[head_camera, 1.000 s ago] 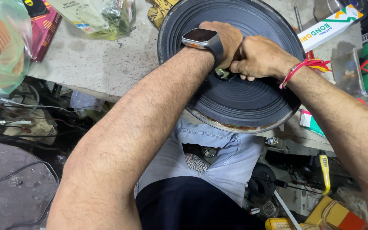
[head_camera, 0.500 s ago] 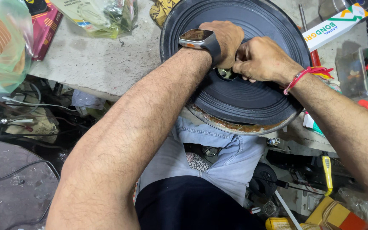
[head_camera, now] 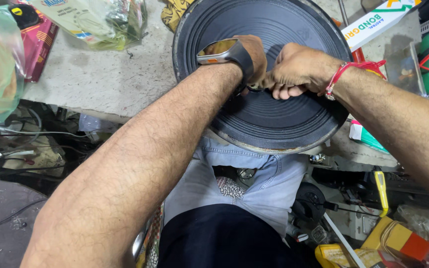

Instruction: The person applies adhesive to the edge of a speaker cone using a tube and then presses the cone onto the speaker frame. They use a small tool to adjust the cone's position and ensure it is properly seated.

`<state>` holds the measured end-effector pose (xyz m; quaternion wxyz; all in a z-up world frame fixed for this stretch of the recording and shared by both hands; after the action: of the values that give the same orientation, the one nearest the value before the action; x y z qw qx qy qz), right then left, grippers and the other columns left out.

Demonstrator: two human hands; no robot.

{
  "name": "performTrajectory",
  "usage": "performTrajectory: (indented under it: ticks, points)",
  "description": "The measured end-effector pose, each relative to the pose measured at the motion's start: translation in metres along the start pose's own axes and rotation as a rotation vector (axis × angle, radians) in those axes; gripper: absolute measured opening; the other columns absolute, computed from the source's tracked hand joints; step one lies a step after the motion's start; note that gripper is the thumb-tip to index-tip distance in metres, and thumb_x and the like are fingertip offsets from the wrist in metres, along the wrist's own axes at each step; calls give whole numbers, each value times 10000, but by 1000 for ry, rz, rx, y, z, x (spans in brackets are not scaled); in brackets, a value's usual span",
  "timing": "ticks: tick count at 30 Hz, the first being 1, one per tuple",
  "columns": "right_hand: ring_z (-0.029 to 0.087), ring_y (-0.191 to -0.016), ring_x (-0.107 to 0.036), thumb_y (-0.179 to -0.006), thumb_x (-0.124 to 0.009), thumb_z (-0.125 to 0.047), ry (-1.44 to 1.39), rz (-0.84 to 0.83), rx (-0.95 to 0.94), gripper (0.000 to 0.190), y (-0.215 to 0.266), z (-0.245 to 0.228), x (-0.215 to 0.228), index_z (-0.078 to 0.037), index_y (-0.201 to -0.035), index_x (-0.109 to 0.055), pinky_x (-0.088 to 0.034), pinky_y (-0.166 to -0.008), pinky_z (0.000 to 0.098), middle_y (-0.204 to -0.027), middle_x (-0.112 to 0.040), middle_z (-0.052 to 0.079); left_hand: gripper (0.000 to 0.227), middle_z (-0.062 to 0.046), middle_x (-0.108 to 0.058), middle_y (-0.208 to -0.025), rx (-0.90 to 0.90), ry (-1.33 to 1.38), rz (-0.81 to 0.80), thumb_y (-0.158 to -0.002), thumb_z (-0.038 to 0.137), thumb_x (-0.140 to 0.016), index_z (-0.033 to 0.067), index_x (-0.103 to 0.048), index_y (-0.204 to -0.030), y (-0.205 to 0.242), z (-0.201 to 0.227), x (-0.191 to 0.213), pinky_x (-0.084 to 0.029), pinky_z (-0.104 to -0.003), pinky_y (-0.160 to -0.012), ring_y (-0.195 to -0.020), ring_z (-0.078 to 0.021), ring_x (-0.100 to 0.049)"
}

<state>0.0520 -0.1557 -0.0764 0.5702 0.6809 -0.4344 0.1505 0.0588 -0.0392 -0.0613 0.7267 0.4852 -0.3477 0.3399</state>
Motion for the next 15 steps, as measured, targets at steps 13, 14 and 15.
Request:
performTrajectory:
  ticks: [13,14,15]
  points:
    - [313,-818,-698,-819,-808,-355,704,538,911,261,93,-53,23,-148,-977,-798,-546,-688,446,-868,-706,82,260,-167,-742,-961,-577,-453,541,-801,246,-817,69,-753,-981,49,10,40,-600,-445,-692,-883,-340,-741]
    - [305,-850,-683,-811,-804,-354,728,523,991,248,95,-55,19,-162,-969,-808,-542,-685,439,-903,-691,80,293,-141,-748,-964,-583,-487,491,-783,277,-832,93,-747,-994,47,11,34,-602,-443,-700,-894,-328,-743]
    - [297,-882,-668,-804,-801,-353,750,504,1074,237,96,-57,13,-175,-960,-818,-539,-683,432,-938,-676,77,326,-116,-755,-966,-584,-519,437,-766,309,-847,117,-741,-1007,45,10,27,-605,-442,-708,-904,-317,-746]
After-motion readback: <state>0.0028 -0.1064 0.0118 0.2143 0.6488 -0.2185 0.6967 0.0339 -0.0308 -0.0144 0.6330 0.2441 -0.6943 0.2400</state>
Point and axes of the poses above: each hand's wrist, its own y-axis away from the middle knuckle, its own x-axis out of the back of the hand, z = x × y, the point moved 8 cm from there along -y, towards the middle knuckle
